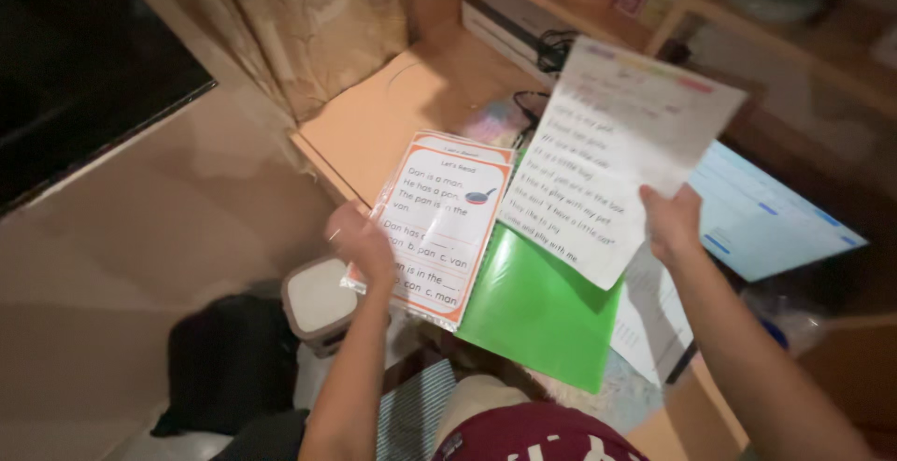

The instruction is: The person organizes a cluttered desk by stacking printed papers and a workbook, then placing them on a shelf. They then gather a tangled power cable and adapter, coil the cable, and place the bundle into a black bag.

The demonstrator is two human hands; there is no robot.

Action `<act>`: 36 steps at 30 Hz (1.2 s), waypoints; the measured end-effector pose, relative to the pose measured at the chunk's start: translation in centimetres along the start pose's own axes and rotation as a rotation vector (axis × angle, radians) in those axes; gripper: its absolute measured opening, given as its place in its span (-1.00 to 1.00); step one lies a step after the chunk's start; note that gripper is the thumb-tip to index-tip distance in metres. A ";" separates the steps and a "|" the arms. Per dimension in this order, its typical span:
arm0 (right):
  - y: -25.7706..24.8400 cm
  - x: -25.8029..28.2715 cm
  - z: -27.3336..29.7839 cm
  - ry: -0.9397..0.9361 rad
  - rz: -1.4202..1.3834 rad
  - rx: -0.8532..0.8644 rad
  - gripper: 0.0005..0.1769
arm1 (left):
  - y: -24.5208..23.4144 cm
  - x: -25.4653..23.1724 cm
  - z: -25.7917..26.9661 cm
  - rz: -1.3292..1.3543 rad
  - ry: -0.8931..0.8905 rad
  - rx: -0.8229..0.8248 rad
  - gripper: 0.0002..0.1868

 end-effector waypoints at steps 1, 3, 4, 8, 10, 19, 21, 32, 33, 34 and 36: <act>1.0 -1.1 -0.3 0.012 0.030 0.024 -0.56 | 2.8 -1.1 0.0 0.130 0.031 0.147 -0.71; 3.0 -3.5 -0.7 0.068 0.112 0.053 -0.57 | 7.5 -4.6 1.2 0.111 0.323 0.402 -0.69; 4.0 -4.6 -0.8 0.110 0.166 0.057 -0.60 | 9.7 -6.7 2.9 -0.043 0.581 0.513 -0.63; 7.1 -9.7 -0.4 0.426 0.060 0.138 -0.54 | 17.2 -6.3 6.9 -0.315 0.693 0.800 -0.45; 8.7 -12.3 0.1 0.556 -0.029 0.232 -0.52 | 19.0 -5.8 8.0 -0.382 0.694 0.858 -0.31; 8.3 -6.1 -3.4 0.299 0.323 0.078 -0.51 | 21.8 -5.9 5.6 -0.489 0.712 0.867 -0.35; 8.8 -3.0 -5.3 0.164 0.227 0.036 -0.51 | 22.4 -7.0 5.4 -0.441 0.776 0.823 -0.46; 13.1 2.3 -11.4 0.102 0.261 0.032 -0.54 | 25.7 -9.4 4.8 -0.231 1.014 1.032 -0.98; 13.8 2.0 -11.9 0.143 0.279 0.044 -0.54 | 26.4 -8.9 4.9 -0.290 1.005 1.144 -0.96; 14.4 1.7 -12.5 0.184 0.297 0.057 -0.53 | 26.6 -9.1 4.7 -0.258 1.005 1.182 -0.96; 16.1 1.1 -14.0 0.225 0.301 0.128 -0.53 | 26.7 -9.5 4.4 -0.190 1.001 1.260 -0.89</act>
Point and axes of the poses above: each hand's wrist, its own z-axis away from the middle knuckle, its own y-axis out of the palm, x = y × z, the point moved 10 cm from there along -z, towards the middle knuckle, and after that the axes turned 4 degrees about y, right-handed, at the moved point
